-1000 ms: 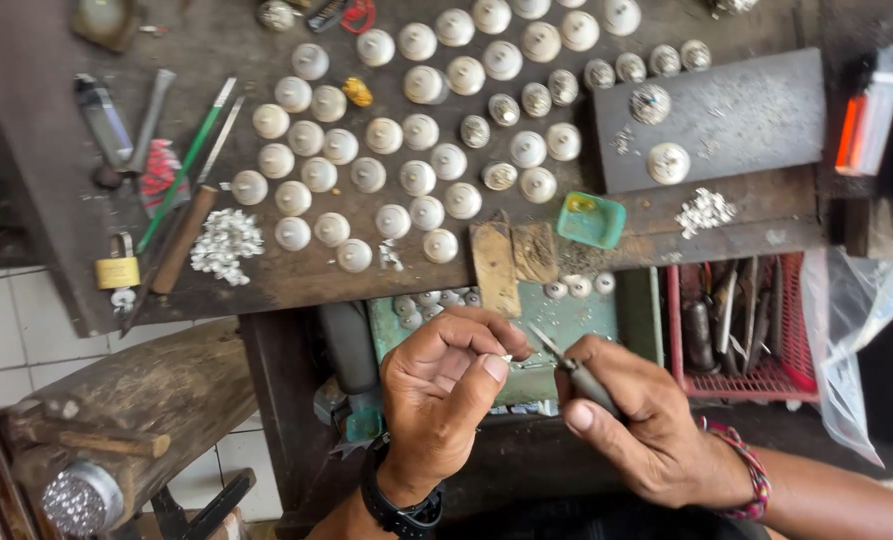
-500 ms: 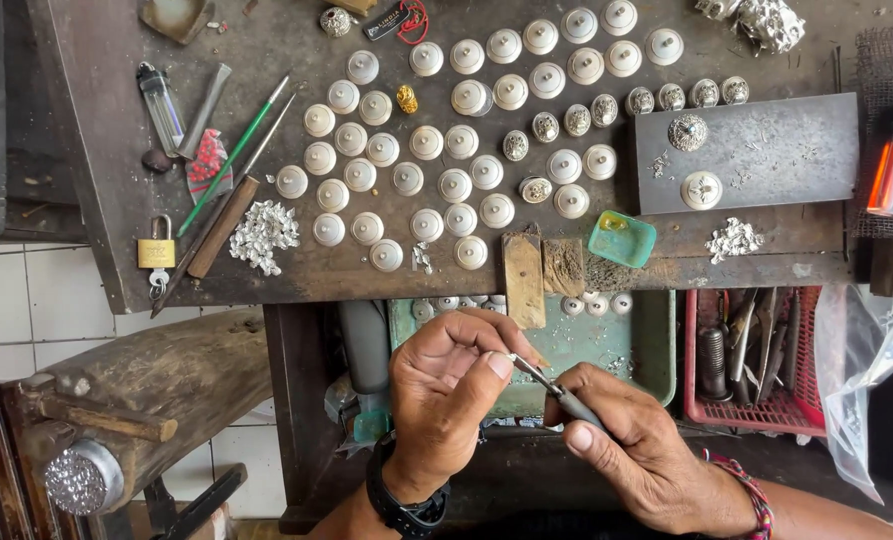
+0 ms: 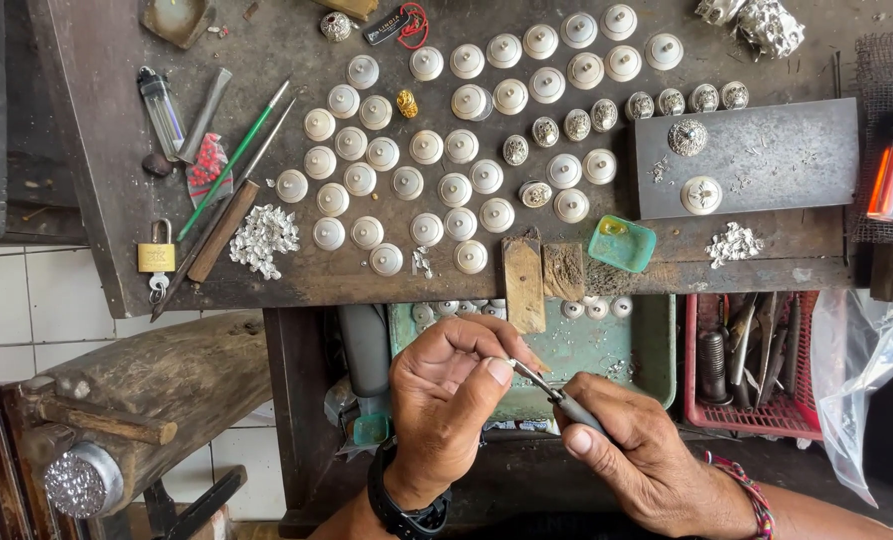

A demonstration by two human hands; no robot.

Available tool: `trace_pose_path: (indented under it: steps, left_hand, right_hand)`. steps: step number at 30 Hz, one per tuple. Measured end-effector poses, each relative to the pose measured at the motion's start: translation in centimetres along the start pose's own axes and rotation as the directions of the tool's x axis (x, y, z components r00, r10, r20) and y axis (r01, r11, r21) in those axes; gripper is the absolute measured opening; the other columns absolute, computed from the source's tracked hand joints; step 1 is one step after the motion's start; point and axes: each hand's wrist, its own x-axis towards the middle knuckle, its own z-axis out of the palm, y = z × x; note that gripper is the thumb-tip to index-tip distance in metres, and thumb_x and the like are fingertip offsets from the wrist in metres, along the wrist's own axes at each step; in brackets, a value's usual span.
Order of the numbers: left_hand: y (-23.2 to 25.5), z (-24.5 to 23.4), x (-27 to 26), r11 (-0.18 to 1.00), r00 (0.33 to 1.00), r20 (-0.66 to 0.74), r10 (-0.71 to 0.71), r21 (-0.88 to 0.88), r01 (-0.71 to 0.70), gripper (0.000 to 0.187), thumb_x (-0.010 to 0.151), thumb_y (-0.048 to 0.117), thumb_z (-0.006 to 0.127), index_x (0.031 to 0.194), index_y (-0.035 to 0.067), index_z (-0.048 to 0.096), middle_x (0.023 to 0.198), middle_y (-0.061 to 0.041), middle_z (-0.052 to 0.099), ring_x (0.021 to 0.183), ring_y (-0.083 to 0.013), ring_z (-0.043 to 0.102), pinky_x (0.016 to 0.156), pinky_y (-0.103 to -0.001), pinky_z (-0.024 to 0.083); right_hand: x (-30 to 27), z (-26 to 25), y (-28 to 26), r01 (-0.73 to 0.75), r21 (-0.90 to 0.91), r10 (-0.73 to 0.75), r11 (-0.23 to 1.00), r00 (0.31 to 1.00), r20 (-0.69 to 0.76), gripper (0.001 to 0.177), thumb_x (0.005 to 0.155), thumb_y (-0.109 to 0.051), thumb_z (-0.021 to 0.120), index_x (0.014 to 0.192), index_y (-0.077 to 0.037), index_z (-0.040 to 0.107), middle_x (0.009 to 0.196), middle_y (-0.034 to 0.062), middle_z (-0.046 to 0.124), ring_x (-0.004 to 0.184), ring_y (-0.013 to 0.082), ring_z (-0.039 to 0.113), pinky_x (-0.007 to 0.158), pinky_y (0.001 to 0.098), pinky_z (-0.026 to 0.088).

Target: Attaching small silver rings to jewelry components using pliers at a metalworking bench.

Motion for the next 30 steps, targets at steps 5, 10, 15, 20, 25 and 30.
trace_pose_path:
  steps: [5,10,15,20,25,30]
  left_hand:
    - [-0.2,0.1,0.0,1.000,1.000,-0.010,0.010,-0.010,-0.010,0.005,0.079,0.008,0.054,0.076,0.005,0.052,0.077,-0.014,0.056,0.068,-0.0229,0.059,0.070,-0.033,0.048]
    - [-0.2,0.1,0.0,1.000,1.000,-0.010,0.014,-0.016,-0.014,0.004,0.078,0.008,0.053,0.077,0.005,0.051,0.076,-0.014,0.056,0.069,-0.0235,0.059,0.071,-0.034,0.048]
    - [0.0,0.2,-0.1,0.999,0.999,0.001,-0.046,0.008,0.046,0.003,0.076,0.006,0.054,0.073,0.004,0.055,0.078,-0.012,0.057,0.070,-0.0229,0.059,0.068,-0.035,0.051]
    - [-1.0,0.9,-0.6,0.983,0.986,0.131,-0.099,0.167,0.077,0.003,0.077,0.005,0.054,0.075,0.005,0.055,0.083,-0.013,0.057,0.076,-0.0190,0.056,0.069,-0.030,0.048]
    - [-1.5,1.7,-0.7,0.938,0.969,0.211,-0.124,0.344,0.045,0.005,0.079,0.011,0.055,0.075,0.007,0.056,0.084,-0.011,0.058,0.080,-0.0168,0.056,0.075,-0.028,0.047]
    - [-1.2,2.2,-0.5,0.834,0.974,0.223,-0.039,0.544,-0.091,0.010,0.079,0.016,0.053,0.072,0.009,0.054,0.081,-0.008,0.059,0.076,-0.0170,0.059,0.073,-0.029,0.048]
  right_hand:
    - [-0.5,0.3,0.9,0.021,-0.078,-0.022,0.997,1.000,-0.015,0.034,0.091,-0.031,0.035,0.072,-0.005,0.046,0.063,0.0011,0.038,0.052,0.0146,0.038,0.048,0.0266,0.033]
    - [-1.3,0.6,2.0,0.029,-0.140,-0.037,0.990,0.998,-0.054,0.032,0.089,-0.028,0.039,0.065,-0.007,0.036,0.059,0.0009,0.028,0.047,0.0156,0.030,0.043,0.0292,0.025]
    - [-0.5,0.0,0.8,0.157,-0.140,-0.176,0.978,0.976,-0.129,0.027,0.087,-0.023,0.042,0.072,-0.001,0.046,0.064,0.0067,0.043,0.051,0.0195,0.041,0.047,0.0282,0.035]
    - [-0.2,-0.9,0.0,0.290,-0.347,-0.388,0.892,0.885,-0.257,0.028,0.076,-0.003,0.057,0.067,-0.001,0.031,0.069,0.0147,0.052,0.054,0.0184,0.051,0.047,0.0234,0.043]
    - [-0.2,-1.5,0.2,0.364,-0.415,-0.492,0.834,0.831,-0.260,0.031,0.076,0.001,0.056,0.068,-0.001,0.026,0.072,0.0202,0.055,0.055,0.0230,0.053,0.045,0.0264,0.044]
    - [-0.3,-1.5,0.4,0.342,-0.401,-0.467,0.850,0.842,-0.270,0.026,0.078,0.001,0.053,0.074,-0.002,0.027,0.076,0.0175,0.056,0.056,0.0215,0.054,0.048,0.0261,0.043]
